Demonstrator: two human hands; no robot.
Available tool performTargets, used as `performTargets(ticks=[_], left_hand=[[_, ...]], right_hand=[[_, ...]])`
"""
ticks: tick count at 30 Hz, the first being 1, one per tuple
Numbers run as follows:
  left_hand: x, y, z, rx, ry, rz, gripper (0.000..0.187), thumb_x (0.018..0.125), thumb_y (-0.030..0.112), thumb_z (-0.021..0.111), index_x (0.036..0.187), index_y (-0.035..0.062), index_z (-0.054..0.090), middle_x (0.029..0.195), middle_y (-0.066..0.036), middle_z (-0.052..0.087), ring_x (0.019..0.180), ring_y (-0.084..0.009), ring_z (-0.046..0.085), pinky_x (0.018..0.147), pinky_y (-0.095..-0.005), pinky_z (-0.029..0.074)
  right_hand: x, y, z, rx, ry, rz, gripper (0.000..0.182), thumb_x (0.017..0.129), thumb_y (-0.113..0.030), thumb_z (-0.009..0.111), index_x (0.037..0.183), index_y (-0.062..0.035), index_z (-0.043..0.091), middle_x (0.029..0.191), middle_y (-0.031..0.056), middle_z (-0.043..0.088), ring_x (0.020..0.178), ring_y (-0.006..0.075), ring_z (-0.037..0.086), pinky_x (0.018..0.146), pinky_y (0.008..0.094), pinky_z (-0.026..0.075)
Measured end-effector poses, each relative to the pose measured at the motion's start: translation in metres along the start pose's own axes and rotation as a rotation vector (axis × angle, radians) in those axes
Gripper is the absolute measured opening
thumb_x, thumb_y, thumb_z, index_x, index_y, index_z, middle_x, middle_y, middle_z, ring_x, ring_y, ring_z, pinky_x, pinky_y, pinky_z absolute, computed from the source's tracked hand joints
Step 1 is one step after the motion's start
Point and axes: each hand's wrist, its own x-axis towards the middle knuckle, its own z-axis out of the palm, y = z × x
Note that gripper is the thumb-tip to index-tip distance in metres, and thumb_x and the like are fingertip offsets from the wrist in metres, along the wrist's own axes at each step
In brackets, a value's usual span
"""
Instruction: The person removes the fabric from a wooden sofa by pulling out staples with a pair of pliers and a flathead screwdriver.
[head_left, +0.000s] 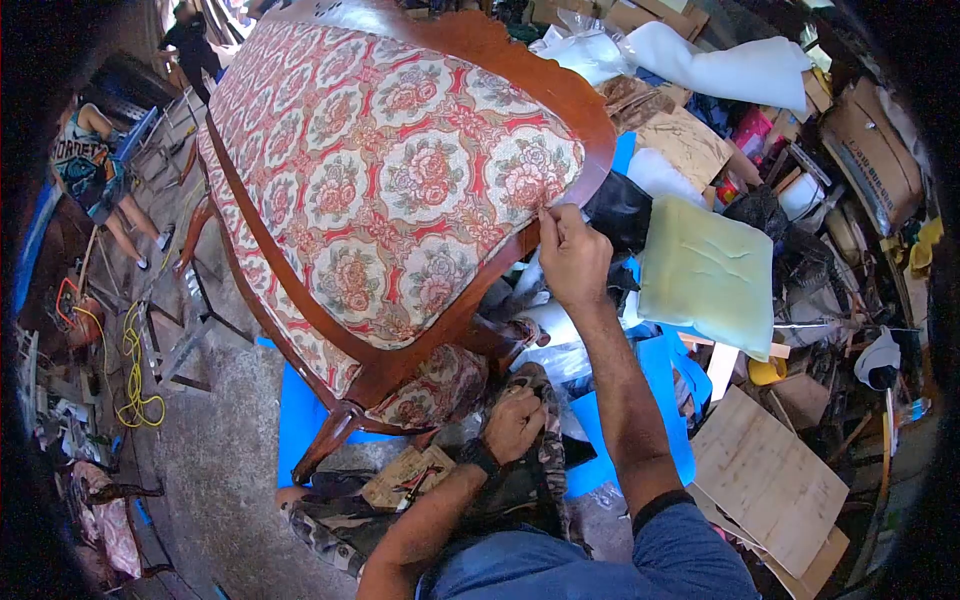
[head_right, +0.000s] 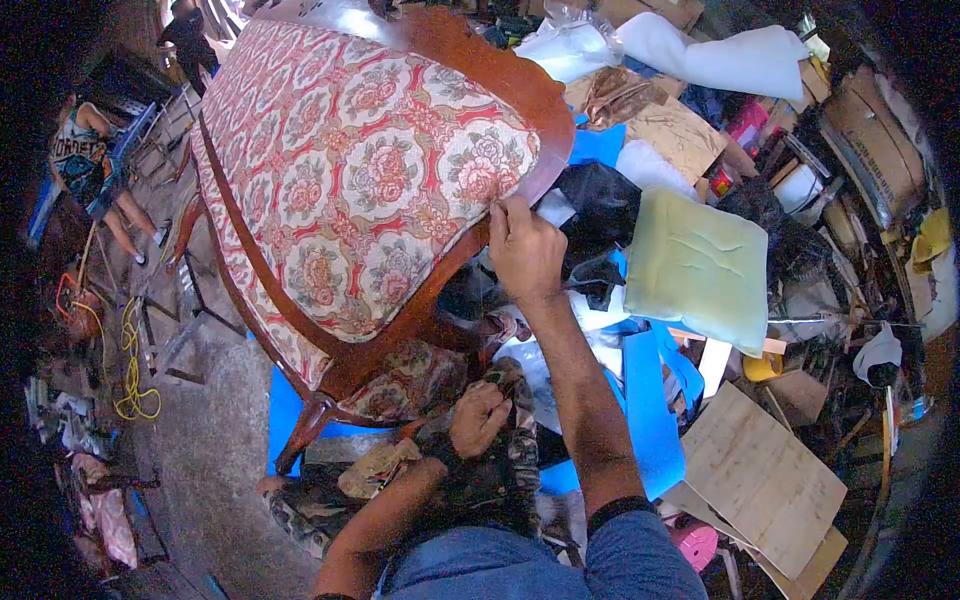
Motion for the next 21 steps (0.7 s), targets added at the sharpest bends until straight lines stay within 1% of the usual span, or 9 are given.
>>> performTargets(ticks=[7, 10, 13, 16, 19, 21], left_hand=[[0.004, 0.011, -0.008, -0.012, -0.010, -0.021, 0.029, 0.095, 0.016, 0.062, 0.073, 0.0010, 0.053, 0.078, -0.019, 0.048, 0.079, -0.0419, 0.050, 0.075, -0.0499, 0.039], [0.004, 0.008, -0.005, -0.021, -0.022, -0.025, 0.029, 0.095, 0.016, 0.063, 0.073, 0.0009, 0.053, 0.078, -0.019, 0.048, 0.080, -0.0420, 0.051, 0.075, -0.0498, 0.040], [0.004, 0.007, -0.003, -0.023, -0.016, -0.014, 0.028, 0.095, 0.016, 0.063, 0.073, 0.0006, 0.053, 0.078, -0.019, 0.048, 0.080, -0.0421, 0.051, 0.076, -0.0493, 0.040], [0.004, 0.008, -0.004, 0.000, -0.029, -0.001, 0.028, 0.095, 0.015, 0.063, 0.073, 0.0004, 0.053, 0.078, -0.019, 0.048, 0.081, -0.0419, 0.051, 0.075, -0.0491, 0.040], [0.004, 0.009, -0.003, -0.003, -0.033, 0.000, 0.028, 0.095, 0.014, 0.063, 0.073, 0.0005, 0.053, 0.079, -0.019, 0.049, 0.080, -0.0416, 0.051, 0.074, -0.0492, 0.040], [0.003, 0.006, -0.003, -0.007, -0.045, -0.005, 0.028, 0.095, 0.014, 0.063, 0.072, 0.0006, 0.053, 0.078, -0.019, 0.048, 0.080, -0.0414, 0.050, 0.074, -0.0492, 0.040]], right_hand=[[-0.001, 0.001, 0.001, 0.010, 0.004, 0.002, 0.012, 0.098, -0.017, 0.069, 0.095, -0.0063, 0.064, 0.073, 0.0189, 0.072, 0.065, 0.0391, 0.071, 0.057, 0.0490, 0.055], [-0.002, -0.001, 0.003, 0.020, 0.036, -0.003, 0.012, 0.098, -0.017, 0.069, 0.094, -0.0071, 0.063, 0.070, 0.0191, 0.070, 0.063, 0.0403, 0.070, 0.056, 0.0506, 0.055], [-0.005, -0.003, 0.005, 0.056, 0.008, 0.097, 0.013, 0.098, -0.018, 0.069, 0.094, -0.0075, 0.063, 0.067, 0.0200, 0.068, 0.062, 0.0422, 0.069, 0.056, 0.0527, 0.054], [-0.011, -0.003, 0.013, 0.115, 0.043, 0.120, 0.014, 0.098, -0.019, 0.069, 0.094, -0.0075, 0.062, 0.064, 0.0212, 0.066, 0.061, 0.0445, 0.068, 0.055, 0.0551, 0.052], [-0.014, -0.007, 0.016, 0.156, 0.051, 0.189, 0.015, 0.099, -0.018, 0.069, 0.095, -0.0053, 0.063, 0.067, 0.0214, 0.067, 0.063, 0.0430, 0.069, 0.055, 0.0522, 0.053], [-0.018, -0.003, 0.023, 0.305, 0.064, 0.301, 0.016, 0.099, -0.017, 0.069, 0.095, -0.0031, 0.063, 0.068, 0.0209, 0.067, 0.062, 0.0392, 0.070, 0.057, 0.0486, 0.053]])
